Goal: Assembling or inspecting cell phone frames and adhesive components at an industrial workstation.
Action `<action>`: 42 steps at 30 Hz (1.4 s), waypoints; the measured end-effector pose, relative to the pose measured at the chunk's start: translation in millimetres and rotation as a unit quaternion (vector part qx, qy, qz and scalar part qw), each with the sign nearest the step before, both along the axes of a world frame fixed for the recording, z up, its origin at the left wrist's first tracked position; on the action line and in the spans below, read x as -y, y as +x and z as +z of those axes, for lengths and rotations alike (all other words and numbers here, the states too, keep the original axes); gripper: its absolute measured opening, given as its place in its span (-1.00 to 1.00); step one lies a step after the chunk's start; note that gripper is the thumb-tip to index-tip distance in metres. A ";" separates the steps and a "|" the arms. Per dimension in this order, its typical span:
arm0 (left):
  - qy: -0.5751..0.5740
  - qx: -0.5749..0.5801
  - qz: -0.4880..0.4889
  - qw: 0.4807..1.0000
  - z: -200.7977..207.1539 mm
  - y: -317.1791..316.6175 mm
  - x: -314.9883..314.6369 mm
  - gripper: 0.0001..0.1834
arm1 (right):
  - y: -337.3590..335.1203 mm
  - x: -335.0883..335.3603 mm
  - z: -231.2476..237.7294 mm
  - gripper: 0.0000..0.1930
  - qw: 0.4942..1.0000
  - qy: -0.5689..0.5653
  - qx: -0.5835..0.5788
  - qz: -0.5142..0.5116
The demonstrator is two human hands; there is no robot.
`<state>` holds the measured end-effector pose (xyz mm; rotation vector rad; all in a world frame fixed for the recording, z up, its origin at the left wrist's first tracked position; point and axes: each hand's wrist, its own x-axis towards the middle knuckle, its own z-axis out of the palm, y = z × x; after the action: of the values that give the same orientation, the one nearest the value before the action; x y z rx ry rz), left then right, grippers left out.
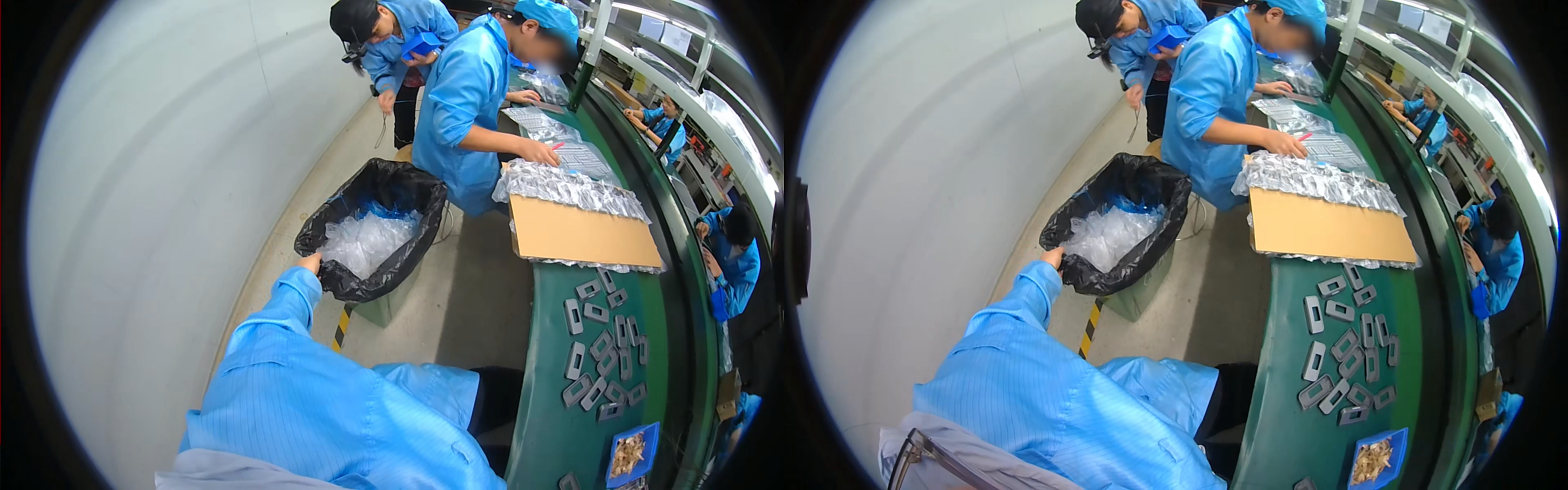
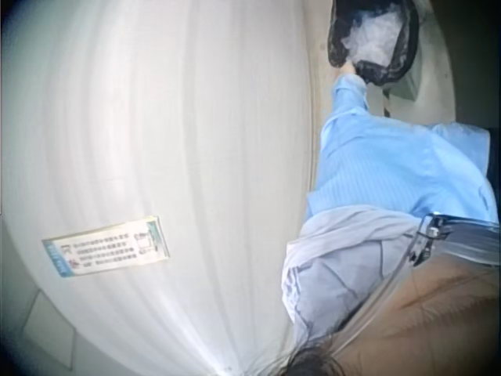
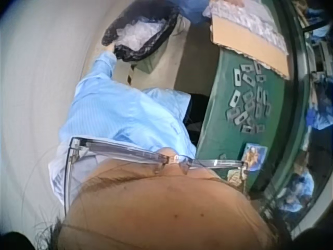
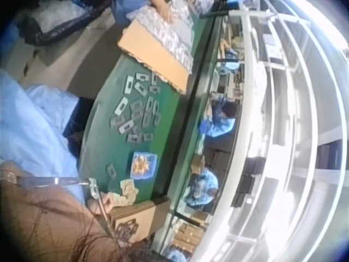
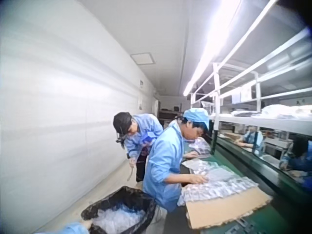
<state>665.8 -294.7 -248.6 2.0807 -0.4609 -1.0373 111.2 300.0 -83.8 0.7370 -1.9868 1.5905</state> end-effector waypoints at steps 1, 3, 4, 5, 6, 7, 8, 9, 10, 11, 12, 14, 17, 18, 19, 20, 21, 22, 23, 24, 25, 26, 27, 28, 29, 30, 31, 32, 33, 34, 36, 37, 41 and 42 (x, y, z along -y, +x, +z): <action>0.001 -0.002 -0.002 1.000 2.4 -3.8 -1.9 -0.52 | -9.8 -17.1 -13.2 -0.79 0.999 0.047 -0.015 0.009; -0.009 0.029 0.008 1.000 19.1 -10.1 -12.3 -0.49 | -19.9 -35.5 -24.1 -0.77 0.993 0.109 -0.041 0.026; 0.014 0.059 -0.033 0.998 29.6 -11.7 -19.1 -0.49 | -21.8 -40.4 -25.2 -0.77 0.992 0.113 -0.046 0.024; 0.014 0.059 -0.034 0.998 26.4 -10.3 -21.1 -0.49 | -25.8 -43.0 -27.4 -0.77 0.992 0.114 -0.049 0.024; 0.026 0.076 -0.031 0.996 17.5 -5.3 -24.3 -0.47 | -30.4 -44.6 -30.2 -0.77 0.992 0.112 -0.053 0.022; 0.039 0.093 -0.027 0.994 5.1 2.4 -27.3 -0.46 | -33.1 -46.5 -32.9 -0.77 0.992 0.109 -0.057 0.018; -0.001 0.089 -0.015 0.996 -19.6 24.3 -31.5 -0.43 | -35.9 -43.2 -33.8 -0.77 0.992 0.107 -0.058 0.021; 0.000 0.089 -0.017 0.996 -21.2 25.3 -42.0 -0.43 | -37.1 -41.0 -32.7 -0.77 0.992 0.105 -0.060 0.019; 0.000 0.065 0.012 0.998 -17.3 24.3 -54.1 -0.43 | -38.4 -39.2 -31.7 -0.77 0.992 0.107 -0.064 0.016; -0.003 0.047 0.042 0.998 -6.4 22.4 -64.0 -0.42 | -40.5 -37.2 -33.9 -0.77 0.992 0.105 -0.062 0.014; 0.001 0.055 0.062 0.997 -6.7 21.1 -74.4 -0.43 | -41.7 -33.3 -32.0 -0.77 0.992 0.105 -0.068 0.017; 0.034 0.067 0.050 0.996 9.7 14.5 -97.7 -0.37 | -43.7 -27.9 -31.6 -0.77 0.991 0.107 -0.076 0.015; 0.037 0.186 -0.039 0.981 -6.6 33.1 -109.7 -0.30 | -47.8 -17.6 -34.2 -0.77 0.991 0.104 -0.084 0.021; 0.046 0.257 -0.033 0.965 -3.3 33.8 -110.5 -0.24 | -49.3 -15.7 -35.0 -0.77 0.991 0.104 -0.087 0.021; 0.104 0.242 -0.025 0.964 22.1 32.2 -103.3 -0.21 | -49.5 -14.4 -35.3 -0.77 0.990 0.103 -0.090 0.021; 0.139 0.272 -0.024 0.952 25.8 45.6 -98.7 -0.18 | -50.8 -11.2 -36.2 -0.77 0.990 0.103 -0.093 0.025; 0.131 0.251 -0.011 0.959 60.4 35.5 -100.0 -0.22 | -51.2 -10.9 -36.9 -0.77 0.989 0.106 -0.097 0.024; 0.129 0.241 -0.003 0.962 67.1 40.1 -91.2 -0.22 | -54.2 -7.9 -38.5 -0.77 0.989 0.107 -0.100 0.028; 0.118 0.284 0.037 0.951 72.0 44.8 -77.7 -0.26 | -57.0 -5.2 -39.0 -0.77 0.989 0.105 -0.104 0.030; 0.108 0.328 0.075 0.936 75.9 50.0 -67.3 -0.28 | -57.8 -3.8 -39.4 -0.77 0.988 0.107 -0.108 0.031; -0.007 0.368 0.105 0.924 94.5 31.4 -62.0 -0.29 | -57.9 -3.8 -38.7 -0.77 0.987 0.108 -0.112 0.025; -0.122 0.404 0.136 0.896 117.2 0.9 -57.3 -0.27 | -57.9 -2.0 -37.5 -0.77 0.987 0.108 -0.117 0.025; -0.198 0.420 0.119 0.877 127.3 -17.9 -47.1 -0.27 | -59.9 -2.4 -38.0 -0.77 0.986 0.109 -0.121 0.026; -0.269 0.441 0.064 0.854 120.3 -27.3 -32.1 -0.35 | -61.0 -1.1 -37.7 -0.77 0.986 0.109 -0.126 0.026; -0.321 0.475 0.051 0.818 113.9 -52.9 -14.1 -0.41 | -61.6 0.7 -37.9 -0.77 0.985 0.110 -0.130 0.024; -0.355 0.452 -0.028 0.818 128.0 -81.7 -10.3 -0.43 | -62.4 1.0 -36.9 -0.77 0.984 0.111 -0.135 0.021; -0.423 0.432 -0.101 0.790 113.8 -99.6 6.8 -0.44 | -63.6 2.9 -35.6 -0.77 0.984 0.112 -0.140 0.021; -0.474 0.374 -0.150 0.783 99.9 -130.6 20.3 -0.44 | -63.1 5.0 -35.1 -0.77 0.983 0.113 -0.146 0.019; -0.472 0.249 -0.241 0.811 83.9 -158.3 33.9 -0.44 | -64.5 7.7 -33.7 -0.77 0.981 0.115 -0.153 0.017; -0.391 0.075 -0.322 0.859 98.2 -193.0 30.9 -0.41 | -63.2 6.6 -33.7 -0.77 0.980 0.120 -0.156 0.011; -0.232 0.040 -0.394 0.889 100.4 -254.0 36.8 -0.38 | -61.9 11.4 -30.5 -0.77 0.978 0.130 -0.166 0.002; -0.122 -0.146 -0.413 0.891 121.7 -280.0 30.6 -0.38 | -60.3 11.5 -29.6 -0.77 0.976 0.136 -0.170 -0.004; -0.141 0.099 -0.517 0.839 -23.3 -353.9 128.6 -0.33 | -61.0 24.0 -17.8 -0.77 0.966 0.167 -0.198 -0.017; -0.153 0.244 -0.511 0.809 -83.0 -347.1 166.1 -0.32 | -70.1 33.9 -16.0 -0.77 0.964 0.172 -0.204 0.000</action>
<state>318.8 -460.8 -331.6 1.7196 -2.0255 -0.8325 41.0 266.2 -99.8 1.0966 -1.9595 0.9932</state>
